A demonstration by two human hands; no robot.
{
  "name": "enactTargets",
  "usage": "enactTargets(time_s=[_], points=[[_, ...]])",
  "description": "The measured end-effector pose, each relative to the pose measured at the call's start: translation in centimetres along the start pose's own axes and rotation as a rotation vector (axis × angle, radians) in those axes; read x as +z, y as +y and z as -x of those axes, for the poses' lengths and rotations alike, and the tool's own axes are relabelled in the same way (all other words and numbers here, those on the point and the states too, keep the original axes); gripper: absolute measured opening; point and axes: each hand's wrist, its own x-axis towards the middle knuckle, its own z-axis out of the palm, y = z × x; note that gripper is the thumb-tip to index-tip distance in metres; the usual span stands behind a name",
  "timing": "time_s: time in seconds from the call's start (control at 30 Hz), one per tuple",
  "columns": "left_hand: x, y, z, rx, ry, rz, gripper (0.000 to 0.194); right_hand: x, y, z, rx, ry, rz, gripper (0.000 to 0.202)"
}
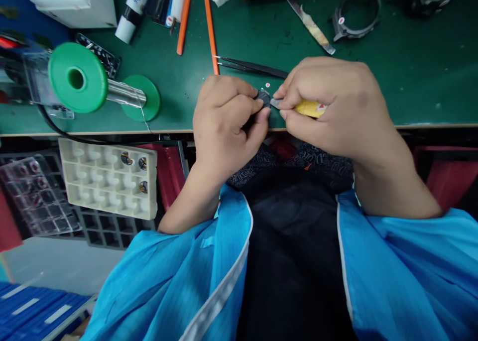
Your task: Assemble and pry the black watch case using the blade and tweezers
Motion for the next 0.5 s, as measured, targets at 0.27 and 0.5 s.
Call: enactTargets(time_s=[0.27,0.5], points=[[-0.01,0.0,-0.08,0.001,-0.002,-0.011,0.017,-0.09,-0.52,0.0,0.039,-0.024,0.01,0.019],[0.05,0.23,-0.19,-0.002,0.009,-0.061,0.023,0.05,-0.15,-0.07,0.033,-0.003,-0.028,0.015]])
